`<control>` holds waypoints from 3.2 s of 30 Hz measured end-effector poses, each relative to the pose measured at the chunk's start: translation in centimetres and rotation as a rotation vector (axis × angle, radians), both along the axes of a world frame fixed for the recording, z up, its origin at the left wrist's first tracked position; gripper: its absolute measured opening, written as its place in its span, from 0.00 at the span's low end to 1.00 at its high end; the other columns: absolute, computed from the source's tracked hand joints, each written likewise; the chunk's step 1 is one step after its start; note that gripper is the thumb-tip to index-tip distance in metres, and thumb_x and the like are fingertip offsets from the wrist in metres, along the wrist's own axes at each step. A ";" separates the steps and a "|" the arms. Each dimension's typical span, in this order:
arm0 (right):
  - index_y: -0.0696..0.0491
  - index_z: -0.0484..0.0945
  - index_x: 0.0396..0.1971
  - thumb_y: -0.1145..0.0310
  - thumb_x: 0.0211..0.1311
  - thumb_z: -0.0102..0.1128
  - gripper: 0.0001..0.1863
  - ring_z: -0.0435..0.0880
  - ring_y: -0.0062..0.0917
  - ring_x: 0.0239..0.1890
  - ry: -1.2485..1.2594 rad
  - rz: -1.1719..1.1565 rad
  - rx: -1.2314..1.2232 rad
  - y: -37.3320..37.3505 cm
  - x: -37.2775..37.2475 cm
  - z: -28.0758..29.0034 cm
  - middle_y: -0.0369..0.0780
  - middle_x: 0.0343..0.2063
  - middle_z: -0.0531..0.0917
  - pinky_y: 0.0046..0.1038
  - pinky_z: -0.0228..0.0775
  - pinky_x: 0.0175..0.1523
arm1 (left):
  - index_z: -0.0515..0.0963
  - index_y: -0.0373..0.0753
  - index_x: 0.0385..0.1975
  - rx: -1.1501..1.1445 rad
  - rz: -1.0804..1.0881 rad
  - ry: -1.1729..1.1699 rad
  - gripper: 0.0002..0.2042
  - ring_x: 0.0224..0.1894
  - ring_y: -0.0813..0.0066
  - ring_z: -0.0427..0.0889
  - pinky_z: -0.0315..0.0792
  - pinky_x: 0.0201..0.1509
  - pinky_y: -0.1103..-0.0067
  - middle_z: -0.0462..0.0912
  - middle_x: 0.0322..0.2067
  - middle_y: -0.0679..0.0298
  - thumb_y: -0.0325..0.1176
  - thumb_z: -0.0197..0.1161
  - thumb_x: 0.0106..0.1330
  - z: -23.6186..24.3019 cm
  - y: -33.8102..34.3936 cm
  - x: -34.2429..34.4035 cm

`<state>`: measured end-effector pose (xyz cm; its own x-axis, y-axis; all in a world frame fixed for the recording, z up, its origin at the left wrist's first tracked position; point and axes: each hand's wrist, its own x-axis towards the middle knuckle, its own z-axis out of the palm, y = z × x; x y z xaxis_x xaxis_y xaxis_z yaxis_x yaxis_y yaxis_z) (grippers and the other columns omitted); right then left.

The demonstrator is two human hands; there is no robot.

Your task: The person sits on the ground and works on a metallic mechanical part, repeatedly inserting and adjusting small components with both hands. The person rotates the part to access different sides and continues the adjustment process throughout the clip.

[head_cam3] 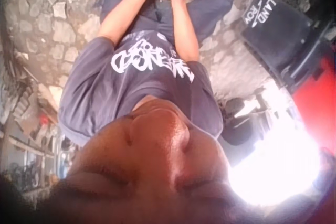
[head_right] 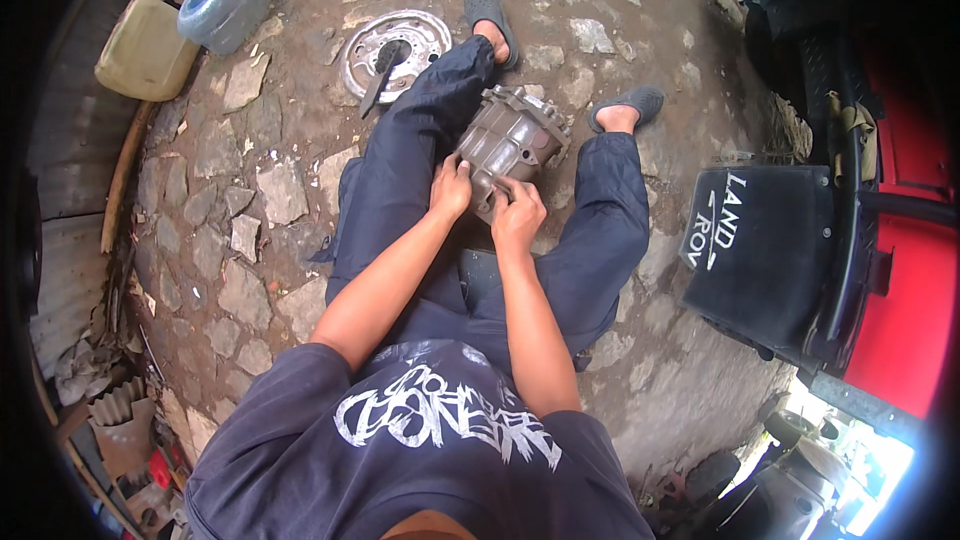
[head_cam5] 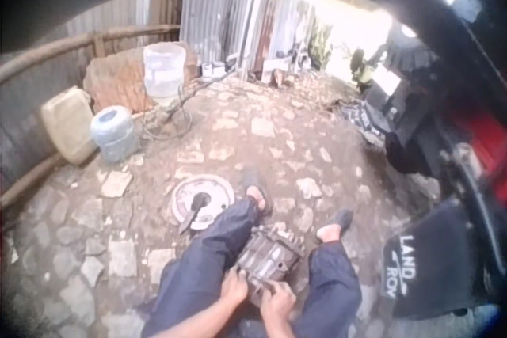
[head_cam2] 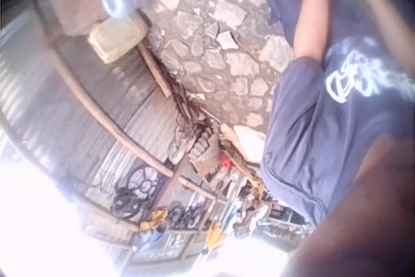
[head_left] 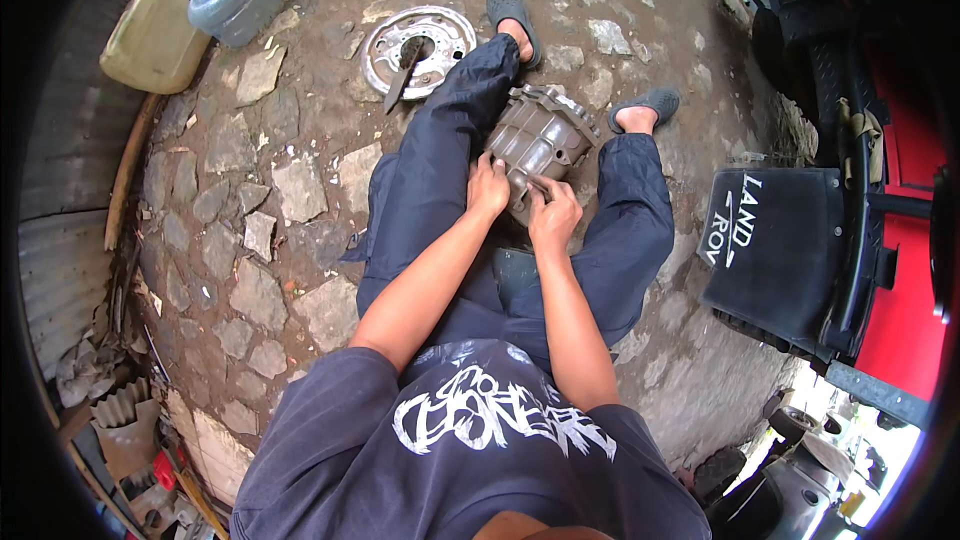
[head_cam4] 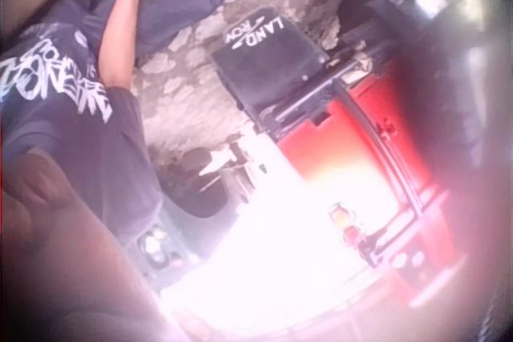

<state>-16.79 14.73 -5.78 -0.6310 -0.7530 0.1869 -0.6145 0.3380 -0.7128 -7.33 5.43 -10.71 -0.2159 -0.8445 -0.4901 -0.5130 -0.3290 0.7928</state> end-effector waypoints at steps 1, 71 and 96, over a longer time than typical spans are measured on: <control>0.56 0.91 0.39 0.74 0.62 0.74 0.07 0.91 0.40 0.41 0.009 -0.014 0.001 -0.5 -0.3 -0.1 0.47 0.37 0.90 0.37 0.81 0.49 | 0.66 0.35 0.74 0.006 0.005 0.000 0.27 0.72 0.36 0.70 0.64 0.77 0.57 0.69 0.71 0.35 0.44 0.48 0.82 0.1 -0.3 -0.1; 0.55 0.92 0.38 0.77 0.59 0.73 0.08 0.92 0.34 0.41 -0.120 -0.085 -0.051 0.0 2.7 -0.1 0.43 0.37 0.91 0.32 0.82 0.51 | 0.74 0.35 0.66 0.071 0.124 0.117 0.27 0.71 0.38 0.71 0.63 0.76 0.58 0.75 0.66 0.36 0.50 0.42 0.84 -0.8 -0.8 0.3; 0.57 0.91 0.38 0.75 0.61 0.75 0.07 0.91 0.31 0.38 -0.120 -0.196 -0.080 1.8 3.4 -1.7 0.43 0.35 0.91 0.30 0.81 0.49 | 0.74 0.34 0.65 0.075 0.129 0.113 0.28 0.71 0.37 0.71 0.64 0.75 0.58 0.75 0.66 0.36 0.51 0.41 0.84 -0.8 -0.9 0.4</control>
